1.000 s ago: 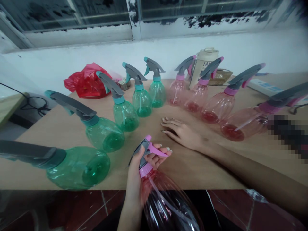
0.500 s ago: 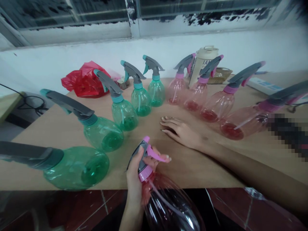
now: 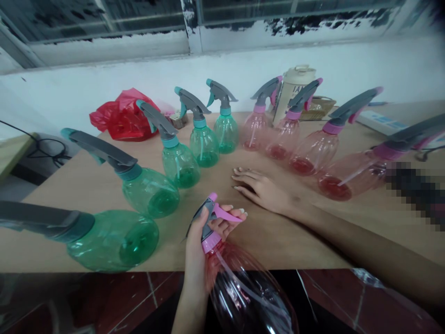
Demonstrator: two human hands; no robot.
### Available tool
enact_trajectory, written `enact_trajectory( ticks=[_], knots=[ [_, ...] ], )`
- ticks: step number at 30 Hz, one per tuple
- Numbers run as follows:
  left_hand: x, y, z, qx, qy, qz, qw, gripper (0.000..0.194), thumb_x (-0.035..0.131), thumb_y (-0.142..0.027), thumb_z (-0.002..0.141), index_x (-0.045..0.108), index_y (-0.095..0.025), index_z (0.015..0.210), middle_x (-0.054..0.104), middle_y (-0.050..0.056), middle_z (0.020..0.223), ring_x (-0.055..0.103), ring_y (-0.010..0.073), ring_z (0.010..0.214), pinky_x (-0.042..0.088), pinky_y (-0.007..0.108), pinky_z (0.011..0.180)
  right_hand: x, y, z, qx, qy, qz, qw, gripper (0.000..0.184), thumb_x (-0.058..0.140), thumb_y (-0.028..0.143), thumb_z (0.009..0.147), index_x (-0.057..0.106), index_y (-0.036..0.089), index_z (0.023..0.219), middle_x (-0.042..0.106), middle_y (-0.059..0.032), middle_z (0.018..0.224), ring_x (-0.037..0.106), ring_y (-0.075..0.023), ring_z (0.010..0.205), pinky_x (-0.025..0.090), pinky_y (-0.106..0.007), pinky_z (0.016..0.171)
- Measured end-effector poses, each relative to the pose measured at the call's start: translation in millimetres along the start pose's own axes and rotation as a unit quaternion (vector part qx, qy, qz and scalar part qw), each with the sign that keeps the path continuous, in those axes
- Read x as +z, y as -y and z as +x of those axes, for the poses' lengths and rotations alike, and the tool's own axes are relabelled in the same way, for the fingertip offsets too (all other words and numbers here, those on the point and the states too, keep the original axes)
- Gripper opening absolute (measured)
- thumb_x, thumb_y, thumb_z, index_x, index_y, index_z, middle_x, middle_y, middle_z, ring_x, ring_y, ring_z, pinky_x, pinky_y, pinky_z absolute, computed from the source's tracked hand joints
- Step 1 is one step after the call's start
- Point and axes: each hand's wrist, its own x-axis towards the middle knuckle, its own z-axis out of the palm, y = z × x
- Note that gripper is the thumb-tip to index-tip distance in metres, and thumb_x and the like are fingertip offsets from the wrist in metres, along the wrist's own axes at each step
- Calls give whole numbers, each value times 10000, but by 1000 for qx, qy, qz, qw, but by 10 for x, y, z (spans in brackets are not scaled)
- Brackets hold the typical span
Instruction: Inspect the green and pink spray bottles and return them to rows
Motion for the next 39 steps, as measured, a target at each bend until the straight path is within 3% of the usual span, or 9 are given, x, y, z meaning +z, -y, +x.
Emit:
enact_trajectory(
  ticks=[8, 13, 20, 26, 31, 39],
  knots=[
    [18, 9, -2, 17, -11, 22, 1000, 296, 621, -405, 759, 665, -119, 817, 682, 79, 826, 661, 262, 939, 473, 453, 931, 6, -10, 2, 3, 1, 2, 1000, 376, 408, 330, 947, 557, 137, 1234, 536, -104, 1334, 426, -220, 1296, 337, -438, 1096],
    [11, 11, -38, 34, -21, 40, 998, 263, 616, -383, 761, 660, -125, 759, 654, 49, 714, 674, 209, 755, 536, 377, 800, -10, 9, 3, 5, 2, -1, 1000, 373, 413, 322, 946, 559, 131, 1232, 543, -106, 1326, 428, -212, 1295, 335, -419, 1099],
    [17, 13, -95, 70, 83, 57, 992, 282, 537, -325, 839, 593, -149, 627, 550, 4, 565, 559, 110, 516, 518, 249, 586, -4, 11, -3, 9, 3, 0, 1000, 370, 410, 332, 949, 560, 151, 1234, 540, -97, 1330, 422, -213, 1299, 329, -439, 1099],
    [3, 16, -5, 50, -21, 35, 998, 396, 601, -497, 771, 683, -110, 785, 676, 86, 781, 676, 235, 814, 542, 384, 795, -1, 5, -1, 3, 0, 0, 1000, 370, 411, 325, 947, 555, 146, 1237, 542, -100, 1328, 434, -216, 1291, 334, -445, 1094],
    [-3, 5, 9, 23, -14, 19, 999, 395, 590, -484, 774, 698, -108, 829, 694, 104, 870, 658, 276, 959, 460, 447, 954, -7, 10, 0, 2, 2, -5, 1000, 379, 397, 328, 952, 550, 135, 1241, 540, -106, 1329, 426, -214, 1296, 337, -436, 1094],
    [17, 0, -8, 26, -20, 5, 999, 346, 606, -432, 763, 698, -107, 834, 698, 95, 842, 656, 270, 964, 441, 440, 975, -10, 13, -1, 4, 11, -10, 1000, 391, 393, 334, 953, 549, 120, 1241, 531, -109, 1338, 420, -213, 1301, 329, -424, 1100]
  ],
)
